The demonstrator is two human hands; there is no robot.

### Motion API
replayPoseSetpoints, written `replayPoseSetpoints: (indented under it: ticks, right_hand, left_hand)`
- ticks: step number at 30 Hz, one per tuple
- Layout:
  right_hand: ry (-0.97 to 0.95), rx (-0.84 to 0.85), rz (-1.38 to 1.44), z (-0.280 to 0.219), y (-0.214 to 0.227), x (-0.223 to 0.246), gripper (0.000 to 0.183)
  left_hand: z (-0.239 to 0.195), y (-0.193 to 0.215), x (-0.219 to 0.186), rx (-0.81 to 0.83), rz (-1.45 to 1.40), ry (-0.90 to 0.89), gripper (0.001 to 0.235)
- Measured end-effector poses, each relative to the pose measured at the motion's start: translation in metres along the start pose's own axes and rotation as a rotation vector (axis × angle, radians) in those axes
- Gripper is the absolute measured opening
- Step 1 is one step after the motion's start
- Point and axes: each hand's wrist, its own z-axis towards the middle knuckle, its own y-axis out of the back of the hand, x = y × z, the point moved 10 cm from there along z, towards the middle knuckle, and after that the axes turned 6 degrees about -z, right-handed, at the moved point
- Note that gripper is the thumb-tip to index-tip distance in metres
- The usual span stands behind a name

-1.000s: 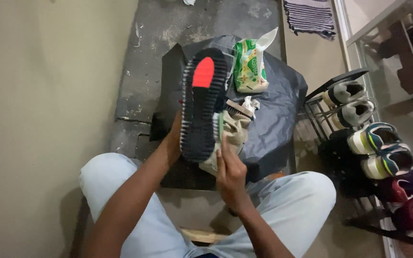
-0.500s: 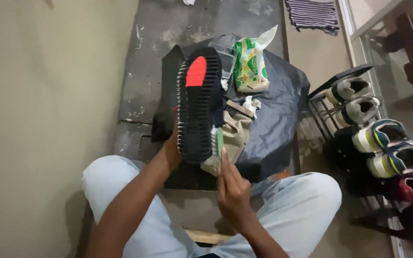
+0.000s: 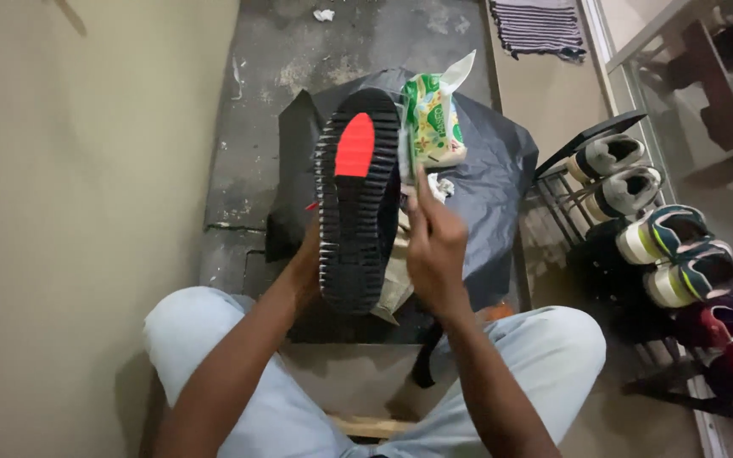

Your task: The person scrubs a black sneaker with red laces using a green brush and a cloth, then wipes it down. They briefly place the shoe on a nearby shoe rack before returning to continue scrubbing and wiping the shoe with the brush and cloth.

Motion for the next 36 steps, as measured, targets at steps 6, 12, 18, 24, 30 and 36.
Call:
replayPoseSetpoints:
  ticks: [6,12,18,24,30,36]
  right_hand:
    - [-0.116,0.032,0.090,0.059,-0.002,-0.010,0.034]
    - [-0.077,0.089,0.073,0.036,-0.008,-0.018,0.035]
    - [-0.028,0.109,0.045,-0.056,-0.024,-0.004,0.042]
    - [-0.078,0.135,0.144,-0.086,0.006,0.025,0.042]
    - [-0.460,0.155,0.092,-0.160,0.000,-0.008,0.042]
    - [-1.082,0.083,0.750,-0.158,-0.036,-0.036,0.022]
  left_hand:
    - [-0.001,0.005,-0.008,0.026,-0.042,-0.027,0.026]
    - [0.003,0.012,-0.005,0.028,-0.093,-0.026,0.024]
    - [0.022,0.011,-0.004,0.005,-0.149,-0.025,0.021]
    - [0.027,0.015,0.002,0.005,-0.200,-0.025,0.019]
    - [-0.008,0.007,-0.010,-0.350,-0.147,0.109,0.039]
    - [0.023,0.052,-0.013,-0.399,-0.184,-0.305,0.023]
